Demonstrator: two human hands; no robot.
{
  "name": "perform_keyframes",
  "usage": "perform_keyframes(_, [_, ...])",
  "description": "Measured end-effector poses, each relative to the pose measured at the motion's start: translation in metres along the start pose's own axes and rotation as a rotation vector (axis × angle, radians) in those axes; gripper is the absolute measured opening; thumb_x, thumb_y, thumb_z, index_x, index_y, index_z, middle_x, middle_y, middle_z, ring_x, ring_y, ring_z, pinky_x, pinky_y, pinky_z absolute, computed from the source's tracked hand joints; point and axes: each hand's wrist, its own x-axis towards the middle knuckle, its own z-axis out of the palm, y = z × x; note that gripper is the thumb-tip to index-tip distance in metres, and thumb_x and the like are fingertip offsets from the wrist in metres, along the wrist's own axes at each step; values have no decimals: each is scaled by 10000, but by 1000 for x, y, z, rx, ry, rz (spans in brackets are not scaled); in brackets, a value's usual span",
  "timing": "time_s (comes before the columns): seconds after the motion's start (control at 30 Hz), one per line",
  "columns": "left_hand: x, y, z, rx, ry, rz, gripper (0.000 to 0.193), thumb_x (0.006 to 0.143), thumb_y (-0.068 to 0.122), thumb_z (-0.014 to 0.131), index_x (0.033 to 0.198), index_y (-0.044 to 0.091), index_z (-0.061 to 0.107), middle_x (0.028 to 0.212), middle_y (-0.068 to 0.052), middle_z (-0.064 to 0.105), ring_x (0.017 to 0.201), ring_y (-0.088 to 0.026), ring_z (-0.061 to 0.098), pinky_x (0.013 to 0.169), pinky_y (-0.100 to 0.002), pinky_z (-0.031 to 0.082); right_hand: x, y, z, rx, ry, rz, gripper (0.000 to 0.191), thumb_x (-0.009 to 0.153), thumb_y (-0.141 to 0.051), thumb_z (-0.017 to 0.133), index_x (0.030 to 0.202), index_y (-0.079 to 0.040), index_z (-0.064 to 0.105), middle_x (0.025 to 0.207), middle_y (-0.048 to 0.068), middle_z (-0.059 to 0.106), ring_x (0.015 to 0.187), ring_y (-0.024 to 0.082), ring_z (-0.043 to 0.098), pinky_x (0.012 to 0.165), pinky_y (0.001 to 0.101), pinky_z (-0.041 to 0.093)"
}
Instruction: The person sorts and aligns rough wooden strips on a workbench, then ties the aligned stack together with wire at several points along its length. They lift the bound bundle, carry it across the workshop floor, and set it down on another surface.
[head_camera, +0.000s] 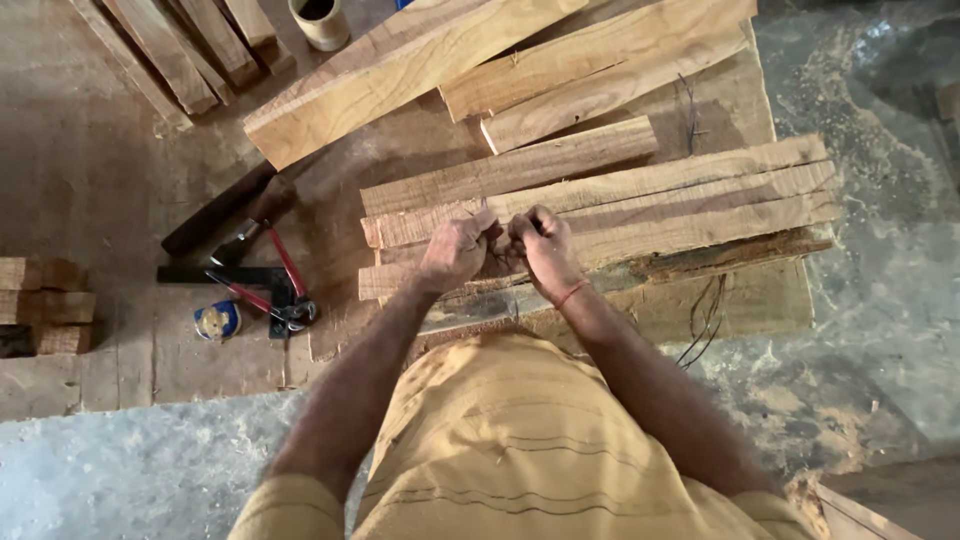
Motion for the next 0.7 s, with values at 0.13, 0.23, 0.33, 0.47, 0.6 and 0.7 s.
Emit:
perform_keyframes(0.13, [12,-7,3,167,-261,-224,127,968,115,543,980,92,668,773,-119,704,647,-294,691,594,-438,587,-20,7,-13,-361,-97,-178,105,1024,-75,569,927,-68,607,884,17,616,815,74,560,745,240,519])
perform_keyframes(0.23, [2,-18,11,637,147,361,194,1024,209,586,1039,32,663,856,-132,726,733,-267,697,670,-414,586,-29,13,-22,-490,-79,-158,227,1077,-114,618,882,-23,547,793,62,527,748,121,480,668,270,455])
perform_keyframes(0.33, [-4,-32,16,942,276,620,176,1067,165,662,1029,-5,692,863,-126,718,739,-245,678,667,-409,579,-31,11,-35,-385,43,179,178,1036,-186,569,923,-59,620,847,31,678,744,113,627,709,264,570])
perform_keyframes(0.47, [1,-36,20,212,-69,-16,271,1027,242,649,1222,79,743,990,-165,752,858,-286,723,759,-404,602,-38,4,-52,-197,-10,26,195,1018,-193,604,957,-14,651,917,94,721,783,154,664,760,307,601])
perform_keyframes(0.6, [6,-28,19,307,96,182,288,1006,262,647,1213,78,723,1091,-179,750,876,-339,722,760,-445,596,-44,-1,-53,-763,-35,-165,316,1042,-328,570,1030,-32,680,961,104,733,790,144,661,667,324,570])
perform_keyframes(0.7, [11,-16,12,128,-168,-209,293,996,256,592,1235,144,720,1170,-160,742,923,-320,748,821,-428,593,-47,0,-41,-1288,-128,-170,436,1017,-434,621,977,-3,670,917,151,705,767,215,672,637,368,566])
